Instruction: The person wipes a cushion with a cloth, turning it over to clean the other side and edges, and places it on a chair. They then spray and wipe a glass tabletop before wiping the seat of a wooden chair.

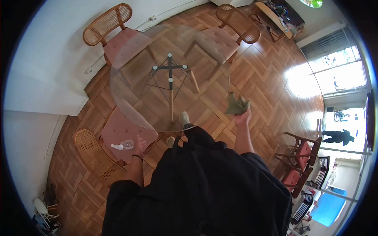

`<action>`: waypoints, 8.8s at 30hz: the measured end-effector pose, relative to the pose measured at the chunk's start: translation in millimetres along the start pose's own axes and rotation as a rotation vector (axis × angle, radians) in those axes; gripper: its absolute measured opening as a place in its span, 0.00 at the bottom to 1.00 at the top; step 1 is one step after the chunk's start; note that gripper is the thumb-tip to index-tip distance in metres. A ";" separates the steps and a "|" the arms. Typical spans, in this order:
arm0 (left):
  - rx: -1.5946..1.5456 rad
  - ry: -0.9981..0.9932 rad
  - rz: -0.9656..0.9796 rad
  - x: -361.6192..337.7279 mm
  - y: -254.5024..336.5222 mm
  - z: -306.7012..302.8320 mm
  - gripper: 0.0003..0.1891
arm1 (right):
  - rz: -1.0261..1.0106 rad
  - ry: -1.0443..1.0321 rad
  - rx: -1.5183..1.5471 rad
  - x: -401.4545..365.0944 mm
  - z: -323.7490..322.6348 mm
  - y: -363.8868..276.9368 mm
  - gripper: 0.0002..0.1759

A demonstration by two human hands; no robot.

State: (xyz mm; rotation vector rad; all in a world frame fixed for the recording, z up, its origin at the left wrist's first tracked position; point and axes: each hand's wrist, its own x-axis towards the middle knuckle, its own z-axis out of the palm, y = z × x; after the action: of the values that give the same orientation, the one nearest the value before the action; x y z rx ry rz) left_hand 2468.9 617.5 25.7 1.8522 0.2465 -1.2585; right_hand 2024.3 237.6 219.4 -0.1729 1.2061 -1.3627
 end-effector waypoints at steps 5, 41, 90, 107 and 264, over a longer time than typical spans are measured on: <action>-0.026 0.088 -0.008 -34.7 57.1 45.8 0.42 | -0.299 -0.275 -0.506 59.1 31.4 -68.3 0.30; 0.108 0.367 -0.173 -212.5 -65.4 199.2 0.43 | -0.209 -0.288 -1.484 252.1 120.9 56.0 0.28; -0.883 1.229 -0.631 -195.2 -95.5 465.5 0.46 | -1.114 -2.098 -1.832 139.2 689.9 546.6 0.28; -0.880 1.137 -0.402 -210.9 -152.6 411.6 0.48 | -0.415 -3.703 -1.023 -54.4 95.5 290.1 0.18; 0.029 0.212 1.158 -333.7 331.8 915.5 0.44 | -0.346 -1.982 -0.811 391.8 214.0 -350.0 0.60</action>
State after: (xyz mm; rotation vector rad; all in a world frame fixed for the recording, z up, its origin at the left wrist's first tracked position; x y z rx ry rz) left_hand 1896.2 -165.0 371.3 1.6781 -0.6625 -0.2581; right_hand 1859.6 -290.1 346.8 -1.8257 -0.1496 -0.2988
